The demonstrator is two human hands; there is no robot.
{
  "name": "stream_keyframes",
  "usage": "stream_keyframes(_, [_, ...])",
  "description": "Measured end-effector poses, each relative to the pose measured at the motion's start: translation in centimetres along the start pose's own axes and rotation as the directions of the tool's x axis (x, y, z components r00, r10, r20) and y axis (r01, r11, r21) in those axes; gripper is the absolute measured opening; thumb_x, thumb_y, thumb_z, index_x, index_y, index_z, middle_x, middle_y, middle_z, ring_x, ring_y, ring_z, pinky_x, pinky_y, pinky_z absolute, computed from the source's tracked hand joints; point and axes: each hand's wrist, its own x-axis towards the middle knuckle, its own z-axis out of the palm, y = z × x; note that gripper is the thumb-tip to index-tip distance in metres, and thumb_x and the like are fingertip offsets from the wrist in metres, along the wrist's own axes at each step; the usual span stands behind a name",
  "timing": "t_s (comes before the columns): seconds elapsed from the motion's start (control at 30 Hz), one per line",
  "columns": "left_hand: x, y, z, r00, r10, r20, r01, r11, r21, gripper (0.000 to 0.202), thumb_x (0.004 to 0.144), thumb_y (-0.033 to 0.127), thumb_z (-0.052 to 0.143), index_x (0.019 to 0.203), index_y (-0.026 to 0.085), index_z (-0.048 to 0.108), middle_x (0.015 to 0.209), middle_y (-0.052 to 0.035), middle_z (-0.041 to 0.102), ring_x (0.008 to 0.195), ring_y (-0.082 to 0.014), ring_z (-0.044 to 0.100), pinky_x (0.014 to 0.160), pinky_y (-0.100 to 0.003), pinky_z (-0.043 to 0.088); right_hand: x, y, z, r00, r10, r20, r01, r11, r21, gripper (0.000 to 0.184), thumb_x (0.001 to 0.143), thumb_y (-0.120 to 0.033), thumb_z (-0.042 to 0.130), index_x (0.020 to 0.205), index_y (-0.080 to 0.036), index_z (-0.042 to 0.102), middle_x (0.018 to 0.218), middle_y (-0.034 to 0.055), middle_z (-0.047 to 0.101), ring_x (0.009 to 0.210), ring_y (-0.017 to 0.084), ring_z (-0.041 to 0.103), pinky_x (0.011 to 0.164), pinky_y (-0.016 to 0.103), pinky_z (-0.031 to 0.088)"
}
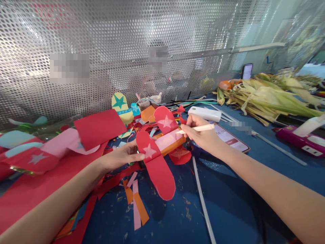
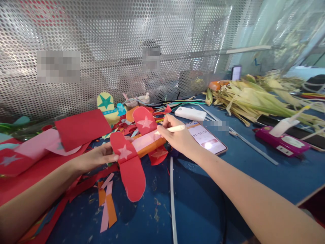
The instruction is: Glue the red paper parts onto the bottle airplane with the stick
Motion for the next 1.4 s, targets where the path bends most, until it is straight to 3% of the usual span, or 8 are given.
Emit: stream_keyframes(1.4, [-0.05,0.01,-0.03,0.999,0.035,0.021,-0.035,0.999,0.010,0.053,0.070,0.045,0.075,0.113,0.021,0.057,0.119,-0.0082,0.066,0.113,-0.0285,0.060,0.094,-0.041,0.046,0.04,-0.22,-0.06,1.000,-0.003,-0.025,0.001,0.997,-0.074,0.022,0.076,-0.018,0.051,0.063,-0.024,0.035,0.054,-0.0062,0.043,0.053,0.012,0.043,0.051,0.027,0.030])
